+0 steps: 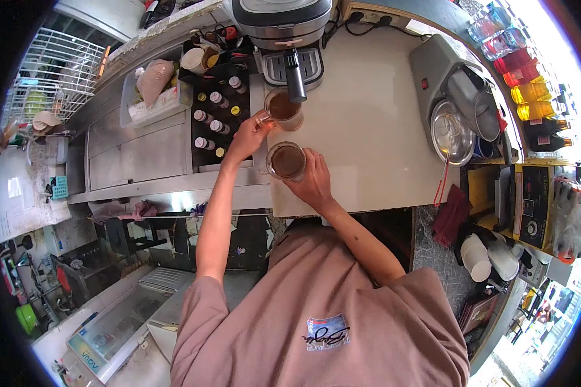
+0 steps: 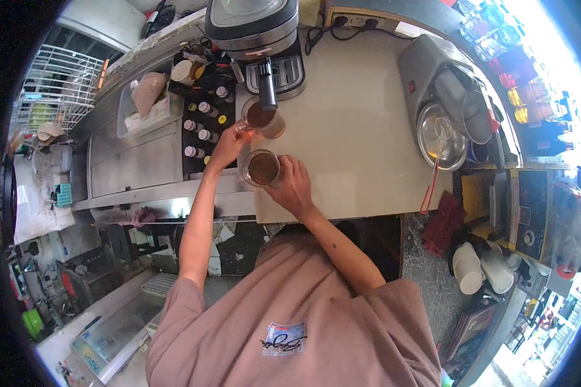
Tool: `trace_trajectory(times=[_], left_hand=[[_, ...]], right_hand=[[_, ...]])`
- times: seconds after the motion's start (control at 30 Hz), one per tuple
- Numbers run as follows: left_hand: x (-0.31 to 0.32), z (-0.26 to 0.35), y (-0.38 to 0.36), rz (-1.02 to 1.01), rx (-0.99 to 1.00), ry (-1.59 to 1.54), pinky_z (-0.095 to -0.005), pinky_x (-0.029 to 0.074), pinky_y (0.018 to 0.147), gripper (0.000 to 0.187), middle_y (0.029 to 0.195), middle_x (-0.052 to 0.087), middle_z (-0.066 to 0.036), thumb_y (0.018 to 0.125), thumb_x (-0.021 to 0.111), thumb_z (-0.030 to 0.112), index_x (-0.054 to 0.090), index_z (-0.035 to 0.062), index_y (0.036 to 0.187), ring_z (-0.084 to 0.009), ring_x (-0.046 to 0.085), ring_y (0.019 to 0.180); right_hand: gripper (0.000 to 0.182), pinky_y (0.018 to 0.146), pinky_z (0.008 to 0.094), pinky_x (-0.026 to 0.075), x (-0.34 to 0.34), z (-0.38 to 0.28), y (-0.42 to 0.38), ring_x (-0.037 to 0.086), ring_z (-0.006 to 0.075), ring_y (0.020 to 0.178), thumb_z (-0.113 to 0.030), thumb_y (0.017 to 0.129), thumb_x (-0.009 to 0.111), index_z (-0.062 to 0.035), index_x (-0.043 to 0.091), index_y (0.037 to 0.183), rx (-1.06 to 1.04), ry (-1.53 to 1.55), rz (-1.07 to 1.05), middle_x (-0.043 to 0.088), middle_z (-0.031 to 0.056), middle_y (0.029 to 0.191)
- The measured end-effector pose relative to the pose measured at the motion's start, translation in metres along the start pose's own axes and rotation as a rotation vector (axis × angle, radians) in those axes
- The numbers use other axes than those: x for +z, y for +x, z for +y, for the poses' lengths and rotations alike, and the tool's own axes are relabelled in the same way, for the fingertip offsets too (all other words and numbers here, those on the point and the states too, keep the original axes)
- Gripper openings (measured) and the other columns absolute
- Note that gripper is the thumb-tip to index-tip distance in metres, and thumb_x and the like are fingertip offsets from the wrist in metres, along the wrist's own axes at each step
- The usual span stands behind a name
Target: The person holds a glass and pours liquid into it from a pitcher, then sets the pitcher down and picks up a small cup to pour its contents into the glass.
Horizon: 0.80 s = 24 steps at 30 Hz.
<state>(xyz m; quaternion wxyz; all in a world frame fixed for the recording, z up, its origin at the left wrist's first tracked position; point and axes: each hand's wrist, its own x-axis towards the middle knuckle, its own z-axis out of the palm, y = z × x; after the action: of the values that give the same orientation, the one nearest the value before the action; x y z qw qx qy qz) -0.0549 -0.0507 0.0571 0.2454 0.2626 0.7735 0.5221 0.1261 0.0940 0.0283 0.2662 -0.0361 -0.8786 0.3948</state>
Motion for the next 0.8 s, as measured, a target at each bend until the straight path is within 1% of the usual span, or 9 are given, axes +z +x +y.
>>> trace_trajectory(times=[0.13,0.33,0.4,0.43,0.53,0.6,0.63,0.7,0.8], left_hand=[[0.005,0.000,-0.002,0.042,-0.065,0.058,-0.0279,0.050,0.091,0.040,0.118,0.071,-0.008,0.098,0.059,0.009,0.055,0.0037,0.137,-0.0115,0.064,0.105],[0.016,-0.020,-0.029,0.177,0.027,-0.168,-0.0304,0.049,0.099,0.062,0.126,0.066,-0.013,0.095,0.062,0.005,0.038,0.0074,0.152,-0.0165,0.065,0.113],[0.018,-0.019,-0.048,0.287,-0.127,-0.050,-0.0310,0.050,0.097,0.062,0.127,0.065,-0.014,0.096,0.062,0.006,0.037,0.0059,0.152,-0.0182,0.066,0.112],[0.020,-0.022,-0.057,0.288,-0.126,-0.048,-0.0310,0.050,0.097,0.062,0.127,0.065,-0.014,0.096,0.062,0.006,0.037,0.0059,0.152,-0.0182,0.066,0.112],[0.023,-0.019,-0.085,0.352,-0.076,-0.077,-0.0320,0.053,0.090,0.052,0.121,0.068,-0.016,0.095,0.063,0.009,0.046,0.0035,0.144,-0.0203,0.069,0.104],[0.018,-0.001,-0.108,0.246,-0.185,0.243,-0.0336,0.055,0.079,0.034,0.103,0.072,-0.017,0.095,0.065,0.014,0.061,0.0008,0.125,-0.0208,0.071,0.089],[0.016,0.006,-0.118,0.249,-0.182,0.246,-0.0336,0.055,0.079,0.034,0.103,0.072,-0.017,0.095,0.065,0.014,0.061,0.0008,0.125,-0.0208,0.071,0.089],[0.017,0.019,-0.134,0.081,-0.419,0.336,-0.0353,0.053,0.071,0.022,0.086,0.071,-0.017,0.093,0.066,0.017,0.068,-0.0011,0.105,-0.0207,0.070,0.077],[0.034,0.038,-0.149,0.014,-0.442,0.313,-0.0356,0.051,0.069,0.022,0.079,0.070,-0.016,0.093,0.067,0.020,0.068,-0.0016,0.098,-0.0196,0.067,0.071]], right_hand=[[0.080,0.090,0.0450,0.049,-0.002,-0.002,0.001,0.058,0.0364,0.105,-0.023,0.062,0.090,-0.0020,0.048,0.127,0.013,0.011,0.007,0.057,0.0167,0.120],[0.077,0.090,0.0448,0.049,0.000,-0.003,0.000,0.058,0.0360,0.105,-0.023,0.062,0.090,-0.0020,0.049,0.125,0.042,0.028,0.035,0.057,0.0161,0.118],[0.077,0.090,0.0443,0.049,0.001,-0.002,0.000,0.058,0.0358,0.105,-0.023,0.062,0.090,-0.0017,0.049,0.124,0.019,0.010,0.038,0.058,0.0159,0.117],[0.077,0.090,0.0443,0.049,0.000,-0.002,0.001,0.058,0.0358,0.105,-0.023,0.062,0.090,-0.0017,0.049,0.124,0.017,0.012,0.039,0.058,0.0159,0.117],[0.077,0.089,0.0436,0.049,-0.003,-0.003,0.002,0.058,0.0353,0.106,-0.025,0.063,0.091,-0.0013,0.049,0.123,0.031,0.027,0.024,0.058,0.0156,0.116],[0.080,0.092,0.0439,0.049,-0.002,-0.001,0.002,0.057,0.0361,0.109,-0.029,0.064,0.091,-0.0006,0.048,0.126,0.046,0.052,0.016,0.057,0.0172,0.118],[0.080,0.092,0.0439,0.049,-0.002,0.000,0.001,0.057,0.0361,0.109,-0.029,0.064,0.091,-0.0006,0.048,0.126,0.042,0.054,0.018,0.057,0.0172,0.118],[0.084,0.096,0.0451,0.049,-0.004,0.003,-0.002,0.056,0.0380,0.113,-0.032,0.067,0.091,0.0007,0.046,0.130,0.081,0.119,-0.022,0.054,0.0199,0.123],[0.087,0.099,0.0458,0.048,-0.014,0.006,-0.007,0.055,0.0401,0.116,-0.032,0.070,0.089,0.0019,0.043,0.135,0.046,0.210,-0.041,0.050,0.0227,0.129]])
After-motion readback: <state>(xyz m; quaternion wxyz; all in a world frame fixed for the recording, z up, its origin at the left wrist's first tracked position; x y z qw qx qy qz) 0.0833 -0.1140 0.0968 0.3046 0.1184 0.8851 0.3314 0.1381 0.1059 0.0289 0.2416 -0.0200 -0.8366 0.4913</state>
